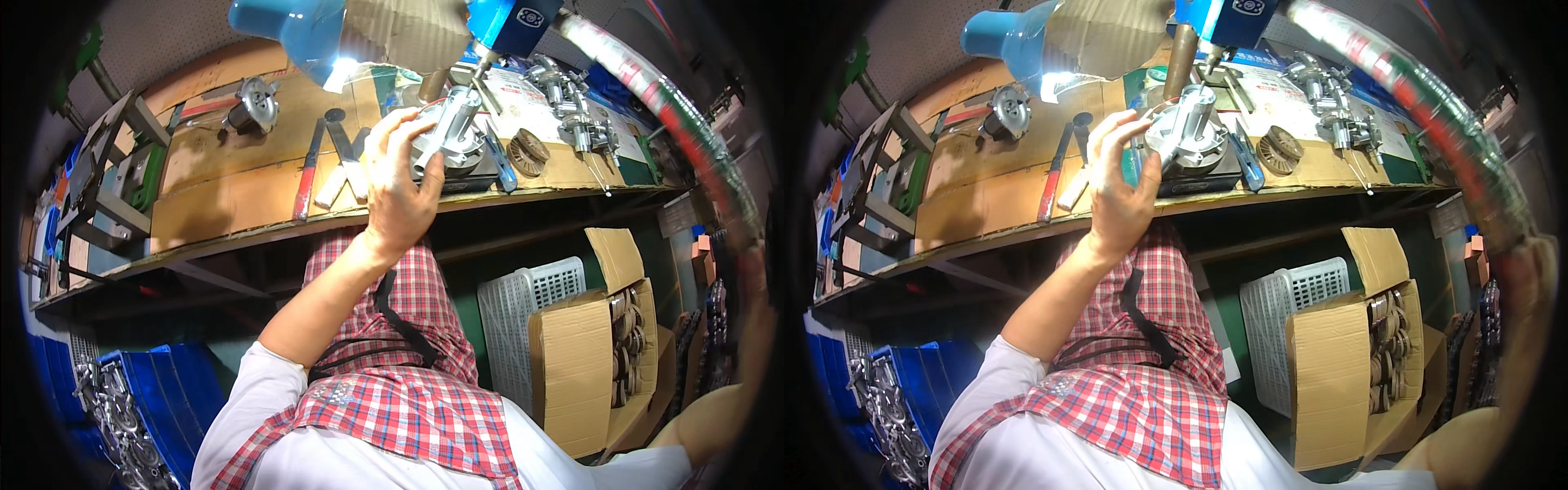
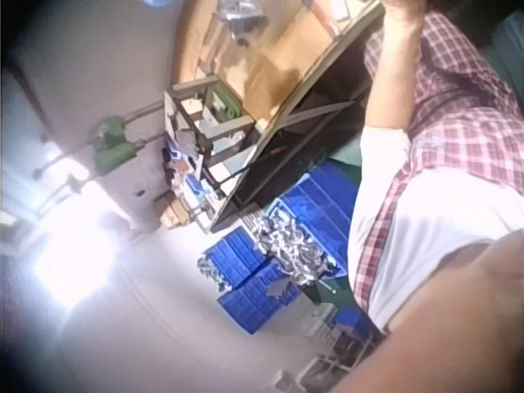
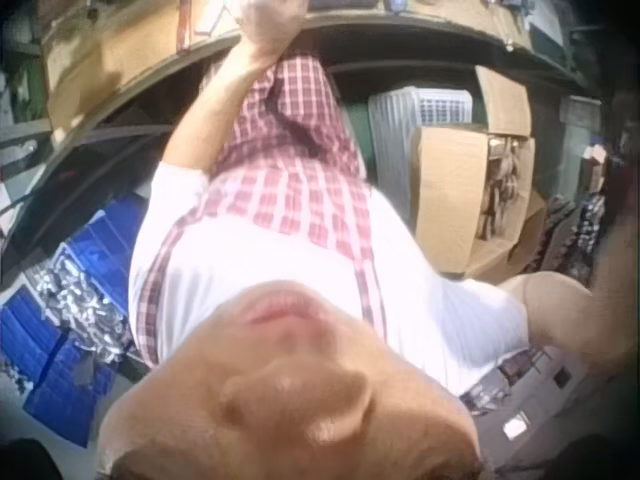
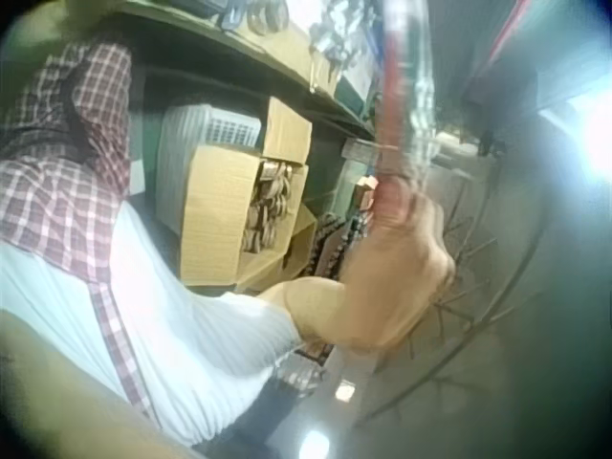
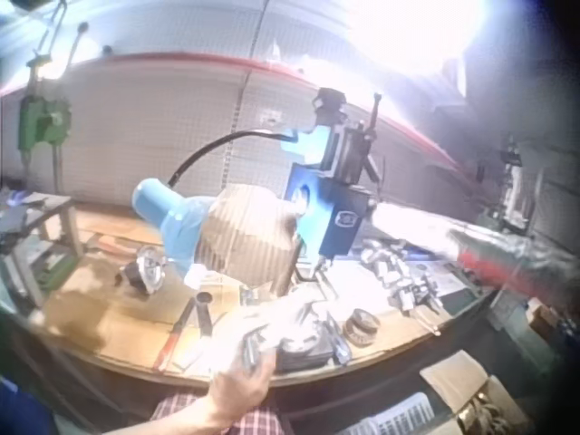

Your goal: The person assembles small metal parts at a workbench. They repeatedly pick up a metal housing, place a circular disc into it, and use a hammer to tap the disc into place. The person then wipes the assembled unit with a cloth and places it into a blue bin before repeating the process with another unit.

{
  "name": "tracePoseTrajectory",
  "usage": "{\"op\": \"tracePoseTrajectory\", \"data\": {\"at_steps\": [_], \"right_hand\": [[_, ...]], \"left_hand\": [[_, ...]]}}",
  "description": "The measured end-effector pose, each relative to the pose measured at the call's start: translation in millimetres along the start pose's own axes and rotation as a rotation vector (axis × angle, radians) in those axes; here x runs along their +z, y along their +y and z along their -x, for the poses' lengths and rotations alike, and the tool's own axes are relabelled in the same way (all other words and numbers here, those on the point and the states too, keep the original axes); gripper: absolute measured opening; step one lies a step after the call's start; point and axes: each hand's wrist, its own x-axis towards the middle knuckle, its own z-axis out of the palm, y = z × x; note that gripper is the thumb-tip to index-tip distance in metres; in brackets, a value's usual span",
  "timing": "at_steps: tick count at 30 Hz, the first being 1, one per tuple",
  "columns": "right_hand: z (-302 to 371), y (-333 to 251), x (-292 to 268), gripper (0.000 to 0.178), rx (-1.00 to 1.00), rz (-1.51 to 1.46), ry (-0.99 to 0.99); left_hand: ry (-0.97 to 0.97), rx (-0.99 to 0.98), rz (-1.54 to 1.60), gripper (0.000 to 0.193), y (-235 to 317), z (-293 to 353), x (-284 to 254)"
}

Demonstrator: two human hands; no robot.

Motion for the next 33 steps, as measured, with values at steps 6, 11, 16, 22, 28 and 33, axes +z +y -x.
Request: {"op": "tracePoseTrajectory", "data": {"at_steps": [6, 11, 16, 22, 28, 33], "right_hand": [[33.5, -103.4, 58.2, 0.032, 0.437, -1.402, -0.6], [70.1, -133.0, 108.3, 0.05, 0.422, -1.416, -0.427], [74.9, -137.0, 112.3, 0.049, 0.415, -1.515, -0.377], [76.6, -138.2, 116.5, 0.054, 0.368, -1.536, -0.353], [79.8, -135.1, 117.6, 0.054, 0.394, -1.496, -0.314], [78.5, -139.3, 116.2, 0.05, 0.347, -1.482, -0.358]], "left_hand": [[-0.157, 0.108, 0.105, 0.035, 36.9, 16.1, 6.7], [-0.329, 0.42, 0.283, 0.04, 90.1, 11.3, 25.7], [-0.23, 0.632, 0.254, 0.047, 143.7, -64.9, 74.6], [-0.985, 0.547, -0.158, 0.075, 152.4, -61.6, 130.7], [-0.198, 0.776, -0.018, 0.063, 190.2, -84.8, 133.9], [-0.764, 0.623, -0.246, 0.068, 154.4, -39.2, 149.0]]}}
